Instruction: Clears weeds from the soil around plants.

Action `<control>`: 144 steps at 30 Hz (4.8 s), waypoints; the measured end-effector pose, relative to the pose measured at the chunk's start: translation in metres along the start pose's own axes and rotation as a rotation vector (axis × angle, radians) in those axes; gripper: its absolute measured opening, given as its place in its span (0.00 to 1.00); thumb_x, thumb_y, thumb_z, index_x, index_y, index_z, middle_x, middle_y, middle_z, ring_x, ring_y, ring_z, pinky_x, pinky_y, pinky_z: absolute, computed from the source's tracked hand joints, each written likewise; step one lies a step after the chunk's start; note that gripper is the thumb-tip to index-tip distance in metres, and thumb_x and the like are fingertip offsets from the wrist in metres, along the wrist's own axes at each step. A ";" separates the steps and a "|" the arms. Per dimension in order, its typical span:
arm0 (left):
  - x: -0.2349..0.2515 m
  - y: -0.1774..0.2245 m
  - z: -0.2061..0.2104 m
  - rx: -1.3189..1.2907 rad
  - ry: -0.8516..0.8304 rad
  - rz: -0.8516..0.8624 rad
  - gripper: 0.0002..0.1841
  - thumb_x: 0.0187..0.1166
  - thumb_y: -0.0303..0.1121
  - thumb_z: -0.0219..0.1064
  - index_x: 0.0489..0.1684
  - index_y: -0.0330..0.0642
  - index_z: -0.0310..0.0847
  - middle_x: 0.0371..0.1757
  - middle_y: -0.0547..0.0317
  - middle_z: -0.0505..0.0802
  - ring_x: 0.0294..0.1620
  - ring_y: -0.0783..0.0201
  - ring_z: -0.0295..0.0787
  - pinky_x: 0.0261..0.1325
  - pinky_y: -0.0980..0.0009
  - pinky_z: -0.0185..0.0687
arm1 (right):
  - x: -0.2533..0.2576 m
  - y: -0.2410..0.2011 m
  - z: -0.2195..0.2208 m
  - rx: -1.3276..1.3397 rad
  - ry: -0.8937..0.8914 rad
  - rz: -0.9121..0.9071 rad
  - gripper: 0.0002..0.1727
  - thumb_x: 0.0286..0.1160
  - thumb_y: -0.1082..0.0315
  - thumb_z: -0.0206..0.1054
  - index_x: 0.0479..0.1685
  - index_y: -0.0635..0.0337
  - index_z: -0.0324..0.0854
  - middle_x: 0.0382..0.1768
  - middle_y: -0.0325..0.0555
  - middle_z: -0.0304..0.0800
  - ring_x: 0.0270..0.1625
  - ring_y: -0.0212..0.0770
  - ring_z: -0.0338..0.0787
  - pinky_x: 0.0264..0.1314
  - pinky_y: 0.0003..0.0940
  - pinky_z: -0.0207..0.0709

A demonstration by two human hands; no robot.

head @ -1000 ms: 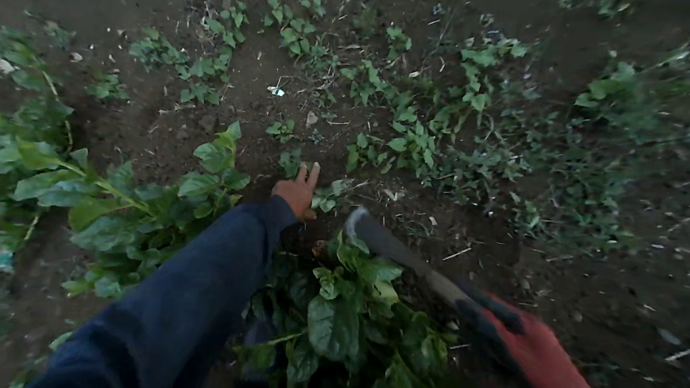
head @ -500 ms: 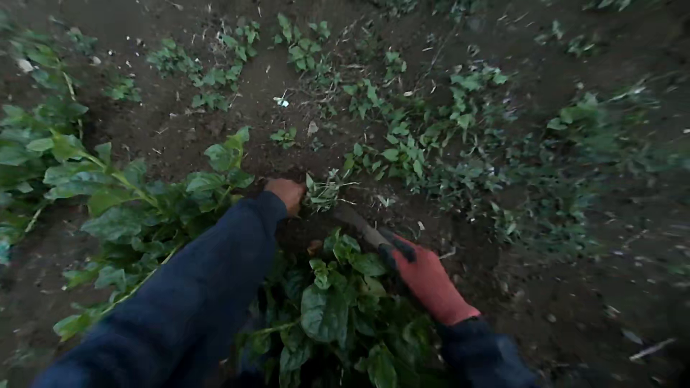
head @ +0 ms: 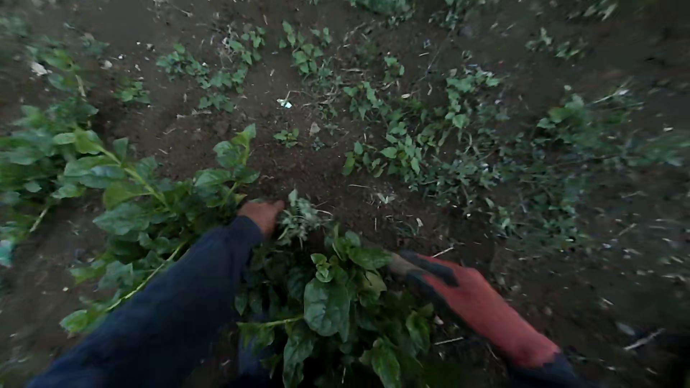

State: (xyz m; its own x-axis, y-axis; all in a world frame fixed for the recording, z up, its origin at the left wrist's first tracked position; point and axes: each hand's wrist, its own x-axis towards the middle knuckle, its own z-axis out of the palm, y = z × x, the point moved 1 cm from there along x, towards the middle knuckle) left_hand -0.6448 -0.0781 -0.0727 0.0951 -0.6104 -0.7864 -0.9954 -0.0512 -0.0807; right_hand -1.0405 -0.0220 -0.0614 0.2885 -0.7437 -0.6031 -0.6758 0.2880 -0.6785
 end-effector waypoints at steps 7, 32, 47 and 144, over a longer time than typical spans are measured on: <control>-0.006 -0.018 -0.011 -0.819 0.382 -0.244 0.18 0.87 0.37 0.63 0.59 0.27 0.82 0.52 0.30 0.91 0.53 0.36 0.90 0.60 0.34 0.82 | 0.035 -0.015 0.032 0.131 0.000 0.166 0.22 0.87 0.58 0.61 0.77 0.47 0.81 0.62 0.50 0.91 0.59 0.45 0.91 0.64 0.51 0.83; 0.083 0.111 -0.065 0.301 0.178 0.359 0.24 0.80 0.32 0.67 0.77 0.47 0.78 0.73 0.36 0.84 0.59 0.29 0.88 0.55 0.29 0.82 | 0.017 -0.013 0.027 0.089 0.192 0.213 0.25 0.87 0.53 0.58 0.82 0.41 0.77 0.62 0.50 0.92 0.65 0.52 0.91 0.70 0.57 0.80; 0.045 0.260 -0.030 0.441 -0.112 0.720 0.25 0.75 0.32 0.72 0.72 0.31 0.82 0.89 0.33 0.68 0.92 0.31 0.54 0.92 0.38 0.46 | -0.169 0.078 0.061 0.576 0.623 0.444 0.25 0.84 0.59 0.62 0.80 0.47 0.78 0.59 0.46 0.94 0.54 0.40 0.95 0.60 0.47 0.88; 0.091 0.429 -0.026 0.183 0.319 0.749 0.28 0.76 0.39 0.73 0.77 0.44 0.78 0.78 0.40 0.82 0.74 0.38 0.83 0.73 0.35 0.77 | -0.132 0.203 -0.059 0.777 1.147 0.730 0.26 0.92 0.57 0.52 0.84 0.55 0.72 0.65 0.60 0.88 0.63 0.54 0.90 0.69 0.56 0.80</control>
State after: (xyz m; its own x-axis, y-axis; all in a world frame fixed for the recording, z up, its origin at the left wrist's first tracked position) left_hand -1.0632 -0.1761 -0.1629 -0.6258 -0.6282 -0.4624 -0.7747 0.5695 0.2747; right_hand -1.2561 0.0986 -0.0948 -0.8279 -0.2503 -0.5019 0.1731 0.7372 -0.6531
